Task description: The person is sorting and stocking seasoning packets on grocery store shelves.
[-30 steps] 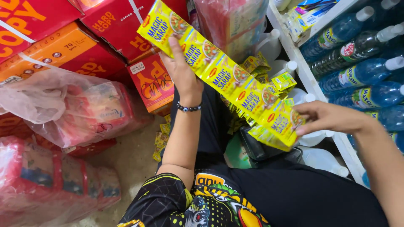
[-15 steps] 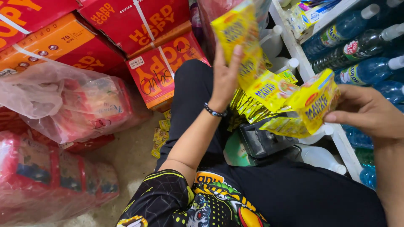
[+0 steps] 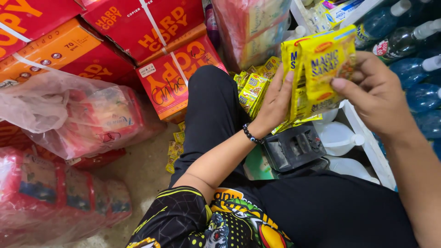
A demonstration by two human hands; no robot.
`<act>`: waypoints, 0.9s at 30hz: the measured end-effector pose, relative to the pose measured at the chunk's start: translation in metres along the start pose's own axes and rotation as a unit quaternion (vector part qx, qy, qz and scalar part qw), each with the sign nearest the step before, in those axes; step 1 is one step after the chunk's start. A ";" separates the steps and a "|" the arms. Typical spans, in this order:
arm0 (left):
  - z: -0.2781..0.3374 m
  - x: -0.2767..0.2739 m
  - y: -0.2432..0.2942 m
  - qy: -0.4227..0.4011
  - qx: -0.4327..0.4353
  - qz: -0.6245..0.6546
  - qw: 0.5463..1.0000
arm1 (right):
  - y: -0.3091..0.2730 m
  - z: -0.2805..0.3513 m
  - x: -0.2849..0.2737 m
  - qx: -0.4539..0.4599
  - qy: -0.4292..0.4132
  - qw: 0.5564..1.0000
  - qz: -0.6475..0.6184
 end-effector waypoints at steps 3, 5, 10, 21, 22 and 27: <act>0.001 0.000 -0.005 0.019 -0.023 -0.048 0.998 | -0.002 -0.009 0.006 -0.039 0.034 0.999 0.010; 0.001 0.002 0.001 0.013 -0.015 -0.029 0.999 | 0.014 -0.009 0.000 -0.029 0.056 0.997 0.046; 0.002 0.009 0.011 -0.004 0.020 0.033 0.999 | 0.034 -0.012 0.002 0.012 0.088 0.990 0.112; 0.001 0.009 0.015 0.112 0.033 0.011 0.993 | 0.047 -0.035 0.037 0.071 0.080 0.969 0.224; 0.000 0.011 0.016 0.107 0.031 0.013 0.994 | 0.049 -0.037 0.036 0.074 0.085 0.968 0.224; 0.005 0.006 0.018 0.174 0.019 -0.091 0.980 | 0.035 -0.049 0.042 0.252 0.064 0.948 0.182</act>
Point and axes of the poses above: each hand's wrist, its own z-axis away from the middle knuckle, its own x-axis out of the palm, y = z × x, the point moved 3 cm from there along -z, towards the middle knuckle, and after that the axes turned 15 degrees about -y, right-handed, at the moved point
